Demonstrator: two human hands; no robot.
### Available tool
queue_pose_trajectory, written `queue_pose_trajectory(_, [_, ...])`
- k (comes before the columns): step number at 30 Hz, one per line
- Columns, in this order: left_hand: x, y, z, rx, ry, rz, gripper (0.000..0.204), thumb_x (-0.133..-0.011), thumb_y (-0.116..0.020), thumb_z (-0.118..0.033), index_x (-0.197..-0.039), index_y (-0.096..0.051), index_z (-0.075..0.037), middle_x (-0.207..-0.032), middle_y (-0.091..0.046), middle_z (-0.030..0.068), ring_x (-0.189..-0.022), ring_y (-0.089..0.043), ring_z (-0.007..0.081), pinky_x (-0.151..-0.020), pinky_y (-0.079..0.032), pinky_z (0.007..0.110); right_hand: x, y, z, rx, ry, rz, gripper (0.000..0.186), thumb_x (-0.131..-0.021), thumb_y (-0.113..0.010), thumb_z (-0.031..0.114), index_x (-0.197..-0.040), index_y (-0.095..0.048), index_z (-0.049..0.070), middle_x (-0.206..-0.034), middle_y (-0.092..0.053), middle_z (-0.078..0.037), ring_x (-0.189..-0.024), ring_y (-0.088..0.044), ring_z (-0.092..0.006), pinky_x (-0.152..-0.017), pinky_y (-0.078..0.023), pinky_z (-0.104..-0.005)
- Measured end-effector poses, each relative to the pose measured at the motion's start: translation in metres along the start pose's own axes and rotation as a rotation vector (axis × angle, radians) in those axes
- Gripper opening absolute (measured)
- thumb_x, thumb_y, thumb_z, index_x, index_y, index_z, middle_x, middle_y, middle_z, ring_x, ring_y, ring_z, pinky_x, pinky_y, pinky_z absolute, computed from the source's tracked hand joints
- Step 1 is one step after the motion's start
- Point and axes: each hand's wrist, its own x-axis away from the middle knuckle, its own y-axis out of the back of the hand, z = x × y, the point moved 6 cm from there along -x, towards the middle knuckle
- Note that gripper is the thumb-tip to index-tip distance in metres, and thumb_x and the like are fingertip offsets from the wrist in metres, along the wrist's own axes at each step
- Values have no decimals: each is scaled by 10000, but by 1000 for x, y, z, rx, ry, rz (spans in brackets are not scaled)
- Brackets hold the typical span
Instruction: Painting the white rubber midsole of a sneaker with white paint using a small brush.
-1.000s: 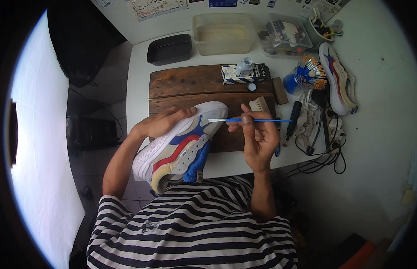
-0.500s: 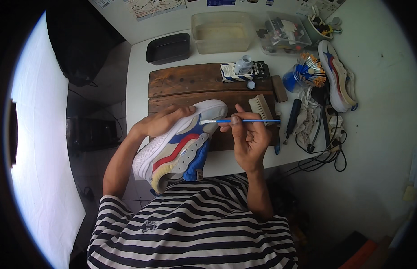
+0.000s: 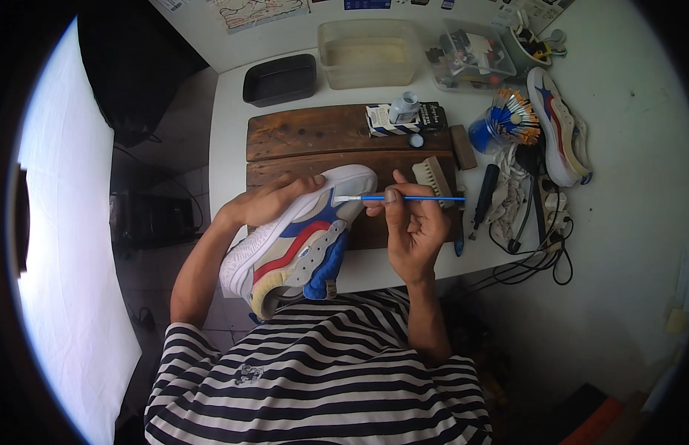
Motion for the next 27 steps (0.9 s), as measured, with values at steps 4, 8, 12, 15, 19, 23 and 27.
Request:
queue_pose_trajectory(4, [-5, -4, 7, 10, -79, -4, 537, -1048, -249, -495, -1457, -490, -245, -1468, -508, 113, -1306, -522, 282, -1122, -388, 373, 1, 1, 1, -18, -18, -29, 142, -1036, -524, 92, -1046, -555, -47, -767, -713, -180, -687, -715, -186, -1091, -449, -511])
queue_pose_trajectory(8, [-8, -4, 12, -7, -76, -18, 548, -1043, -248, -518, -1446, -503, -248, -1485, -499, 95, -1307, -522, 279, -1125, -385, 372, 0, -2, 1, -4, 7, 4, 143, -1037, -522, 90, -1053, -557, -48, -773, -715, -182, -687, -715, -187, -1087, -452, -511])
queue_pose_trajectory(12, [0, 0, 2, -5, -26, -14, 569, -1037, -237, -543, -1448, -504, -253, -1451, -519, 118, -1302, -528, 281, -1118, -389, 371, 1, 1, 0, -8, -31, -29, 139, -1037, -521, 88, -1053, -554, -46, -773, -715, -181, -690, -714, -184, -1089, -449, -511])
queue_pose_trajectory(15, [0, 0, 3, 11, -30, -15, 577, -1033, -238, -551, -1453, -502, -255, -1415, -536, 142, -1295, -534, 289, -1103, -402, 372, 1, -2, 2, 0, 3, -8, 139, -1037, -522, 90, -1051, -549, -46, -769, -714, -177, -692, -712, -180, -1096, -442, -511])
queue_pose_trajectory(19, [12, 5, -14, 45, 86, 2, 572, -1034, -247, -542, -1464, -493, -256, -1384, -549, 161, -1278, -551, 293, -1077, -420, 367, 1, 5, -1, 20, 0, -39, 137, -1036, -523, 90, -1046, -544, -45, -767, -713, -170, -690, -709, -176, -1114, -422, -516])
queue_pose_trajectory(23, [2, 1, 1, 37, 9, -3, 559, -1038, -265, -519, -1467, -496, -245, -1380, -550, 164, -1263, -566, 288, -1065, -425, 366, 5, -2, 4, -32, -18, 2, 138, -1034, -529, 89, -1045, -542, -48, -774, -713, -170, -690, -707, -174, -1116, -420, -515])
queue_pose_trajectory(27, [-5, -2, 6, 25, -13, -8, 547, -1041, -283, -498, -1455, -510, -220, -1395, -549, 146, -1250, -576, 274, -1065, -428, 353, 7, 2, -1, 18, -37, -22, 120, -1019, -552, 74, -1034, -550, -46, -770, -710, -134, -702, -708, -151, -1107, -426, -513])
